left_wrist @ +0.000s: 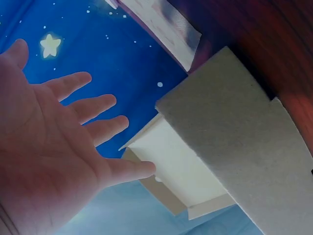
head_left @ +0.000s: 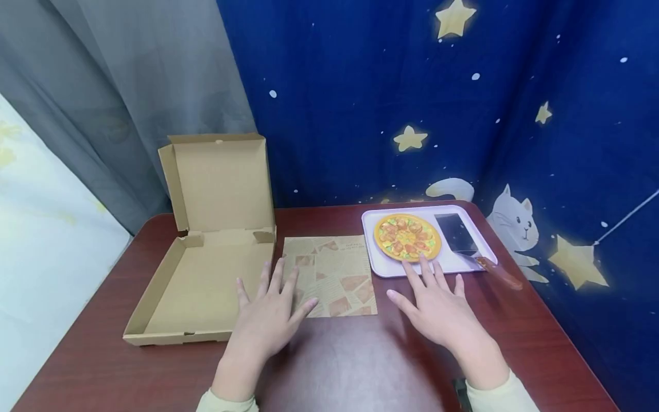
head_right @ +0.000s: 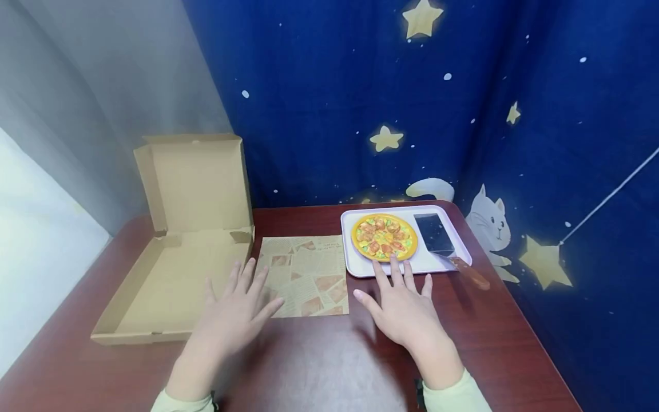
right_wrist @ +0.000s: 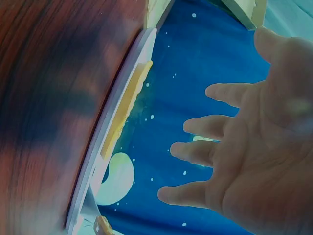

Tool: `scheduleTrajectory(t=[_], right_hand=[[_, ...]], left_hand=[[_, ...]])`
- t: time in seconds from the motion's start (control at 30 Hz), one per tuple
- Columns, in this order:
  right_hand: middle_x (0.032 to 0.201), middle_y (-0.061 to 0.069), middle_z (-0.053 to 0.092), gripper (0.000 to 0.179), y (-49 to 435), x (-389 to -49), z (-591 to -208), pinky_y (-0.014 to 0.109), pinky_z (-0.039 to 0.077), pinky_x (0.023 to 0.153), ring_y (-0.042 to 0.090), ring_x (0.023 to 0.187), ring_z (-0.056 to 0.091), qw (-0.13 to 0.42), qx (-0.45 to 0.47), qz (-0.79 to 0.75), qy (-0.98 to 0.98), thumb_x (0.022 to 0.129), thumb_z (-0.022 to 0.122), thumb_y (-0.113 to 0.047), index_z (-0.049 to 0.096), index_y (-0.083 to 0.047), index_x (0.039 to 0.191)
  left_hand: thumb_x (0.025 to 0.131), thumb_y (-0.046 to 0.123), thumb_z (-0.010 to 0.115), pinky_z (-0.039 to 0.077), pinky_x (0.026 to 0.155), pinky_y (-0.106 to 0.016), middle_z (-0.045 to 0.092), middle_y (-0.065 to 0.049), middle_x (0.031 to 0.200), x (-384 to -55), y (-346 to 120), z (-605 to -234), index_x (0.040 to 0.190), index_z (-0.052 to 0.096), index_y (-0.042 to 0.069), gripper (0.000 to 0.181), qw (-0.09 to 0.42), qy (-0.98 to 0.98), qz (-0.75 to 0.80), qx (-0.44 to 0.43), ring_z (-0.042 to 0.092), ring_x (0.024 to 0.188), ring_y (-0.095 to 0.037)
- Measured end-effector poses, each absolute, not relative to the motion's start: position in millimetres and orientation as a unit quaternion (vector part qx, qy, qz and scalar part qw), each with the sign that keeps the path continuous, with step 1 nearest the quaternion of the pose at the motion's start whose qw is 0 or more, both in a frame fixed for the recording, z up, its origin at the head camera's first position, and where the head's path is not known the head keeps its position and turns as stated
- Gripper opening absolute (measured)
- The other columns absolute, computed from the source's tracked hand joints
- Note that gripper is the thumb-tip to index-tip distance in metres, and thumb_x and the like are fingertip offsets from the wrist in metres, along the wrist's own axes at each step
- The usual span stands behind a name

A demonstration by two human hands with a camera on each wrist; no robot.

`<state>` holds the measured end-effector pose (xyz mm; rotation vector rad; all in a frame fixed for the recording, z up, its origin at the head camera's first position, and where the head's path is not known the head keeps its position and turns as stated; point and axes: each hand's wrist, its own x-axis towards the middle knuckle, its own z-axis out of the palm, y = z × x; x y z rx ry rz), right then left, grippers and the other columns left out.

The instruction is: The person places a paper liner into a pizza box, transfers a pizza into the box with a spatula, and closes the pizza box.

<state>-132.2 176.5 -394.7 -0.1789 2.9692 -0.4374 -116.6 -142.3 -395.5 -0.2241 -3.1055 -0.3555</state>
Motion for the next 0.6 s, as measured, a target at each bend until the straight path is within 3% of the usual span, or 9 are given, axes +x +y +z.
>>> scheduleTrajectory(t=[0.2,0.43,0.6], right_hand=[[0.175,0.027,0.021,0.090,171.4,-134.9,-392.7,0.086,0.007,0.121,0.053,0.162,0.019,0.067,-0.072,-0.127,0.987,0.102,0.041,-0.077,0.036,-0.015,0.167],[0.169,0.024,0.039,0.078,162.5,-136.4,-391.2,0.084,0.017,0.121,0.048,0.158,0.034,0.037,-0.106,-0.115,0.987,0.103,0.056,-0.065,0.051,-0.011,0.158],[0.169,0.023,0.041,0.074,159.9,-137.7,-391.7,0.084,0.019,0.120,0.047,0.158,0.037,0.034,-0.116,-0.103,0.987,0.102,0.060,-0.061,0.053,-0.011,0.157]], left_hand=[[0.104,0.072,0.045,0.001,0.120,-0.087,0.019,-0.015,0.179,-116.3,-144.7,-394.6,0.167,0.036,0.017,0.085,0.000,-0.992,-0.107,-0.068,0.010,0.168,-0.040],[0.103,0.076,0.040,0.004,0.121,-0.086,0.021,-0.015,0.179,-115.6,-144.4,-395.2,0.167,0.036,0.016,0.088,0.005,-0.991,-0.107,-0.077,0.014,0.167,-0.041],[0.104,0.064,0.055,0.019,0.125,-0.078,0.031,-0.020,0.174,-114.6,-139.5,-395.3,0.162,0.045,0.010,0.080,0.030,-0.989,-0.104,-0.105,0.026,0.164,-0.042]])
